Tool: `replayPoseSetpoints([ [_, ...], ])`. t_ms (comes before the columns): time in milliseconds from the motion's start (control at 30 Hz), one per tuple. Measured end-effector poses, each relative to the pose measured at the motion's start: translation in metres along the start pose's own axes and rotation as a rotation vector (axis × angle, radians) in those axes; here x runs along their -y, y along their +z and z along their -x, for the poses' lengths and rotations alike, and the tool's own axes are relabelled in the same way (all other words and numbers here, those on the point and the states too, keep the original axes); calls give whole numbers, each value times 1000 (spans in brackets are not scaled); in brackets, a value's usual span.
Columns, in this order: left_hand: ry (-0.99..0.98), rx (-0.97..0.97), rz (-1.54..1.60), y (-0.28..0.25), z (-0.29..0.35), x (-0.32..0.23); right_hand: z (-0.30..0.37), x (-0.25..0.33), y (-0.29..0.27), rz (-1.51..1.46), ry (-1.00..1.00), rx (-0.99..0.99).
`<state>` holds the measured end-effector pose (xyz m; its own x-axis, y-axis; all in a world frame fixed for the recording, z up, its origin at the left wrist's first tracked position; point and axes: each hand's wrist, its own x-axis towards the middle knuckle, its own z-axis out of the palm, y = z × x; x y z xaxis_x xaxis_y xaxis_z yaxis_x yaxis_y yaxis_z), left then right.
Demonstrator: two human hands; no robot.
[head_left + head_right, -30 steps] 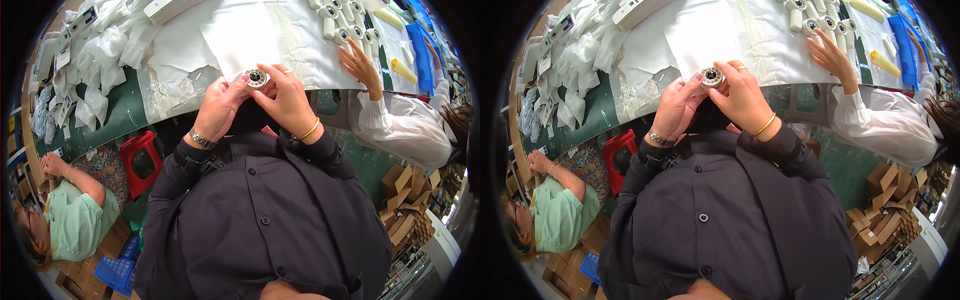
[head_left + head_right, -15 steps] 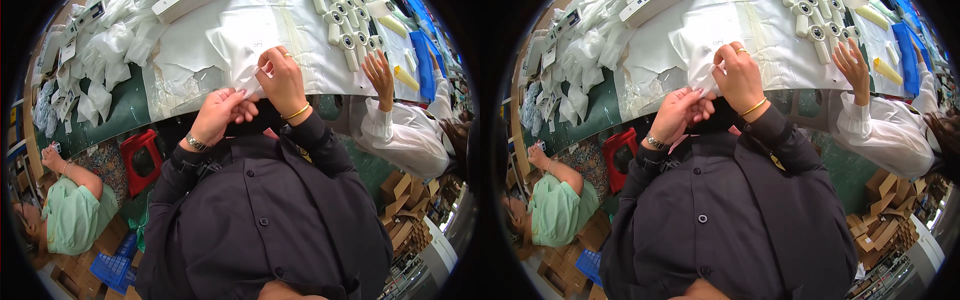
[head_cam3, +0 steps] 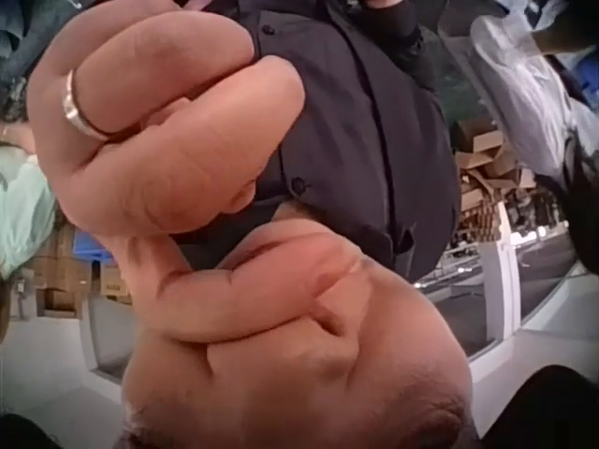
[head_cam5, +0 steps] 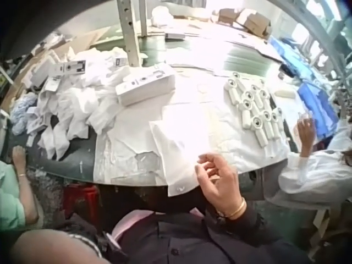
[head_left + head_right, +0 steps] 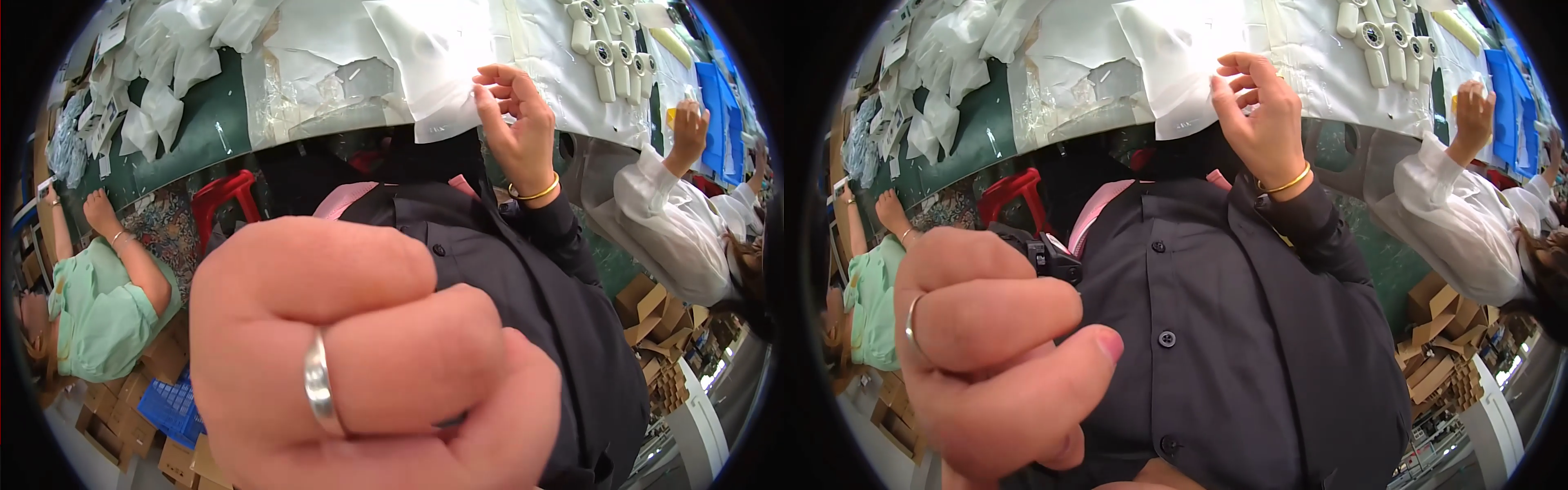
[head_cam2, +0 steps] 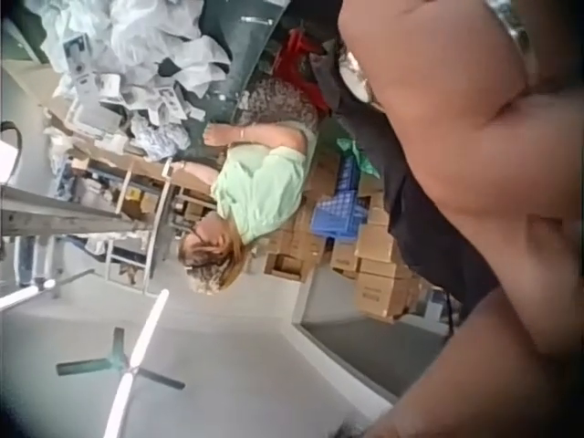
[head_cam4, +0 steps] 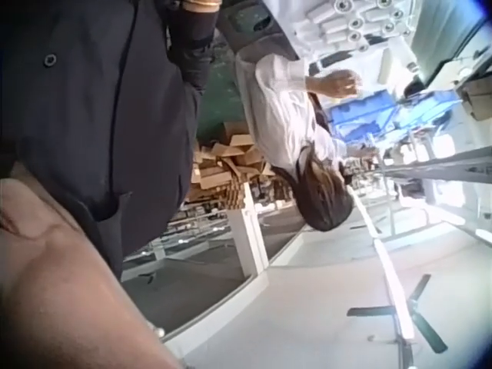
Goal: Packaging small cylindrical objects into plastic bags at a factory workstation.
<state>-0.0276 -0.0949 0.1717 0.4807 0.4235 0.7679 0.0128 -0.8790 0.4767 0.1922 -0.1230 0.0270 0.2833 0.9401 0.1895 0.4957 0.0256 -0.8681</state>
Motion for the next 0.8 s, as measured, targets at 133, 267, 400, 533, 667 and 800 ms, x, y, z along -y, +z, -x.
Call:
replayPoseSetpoints([
  [133,26,100,-107,2,-4,-1,3,7,4,76,40,16],
  [267,53,210,-245,3,-7,0,7,-4,-1,46,87,16],
  [400,117,311,-310,20,-6,14,21,-20,-1,-23,169,-28],
  [533,-175,299,-317,67,40,111,30,-20,-1,-97,193,5],
  [667,-121,367,-276,75,73,160,32,-17,-5,-179,305,-4],
  [800,-171,148,-265,65,76,149,32,-17,-8,-256,334,16],
])
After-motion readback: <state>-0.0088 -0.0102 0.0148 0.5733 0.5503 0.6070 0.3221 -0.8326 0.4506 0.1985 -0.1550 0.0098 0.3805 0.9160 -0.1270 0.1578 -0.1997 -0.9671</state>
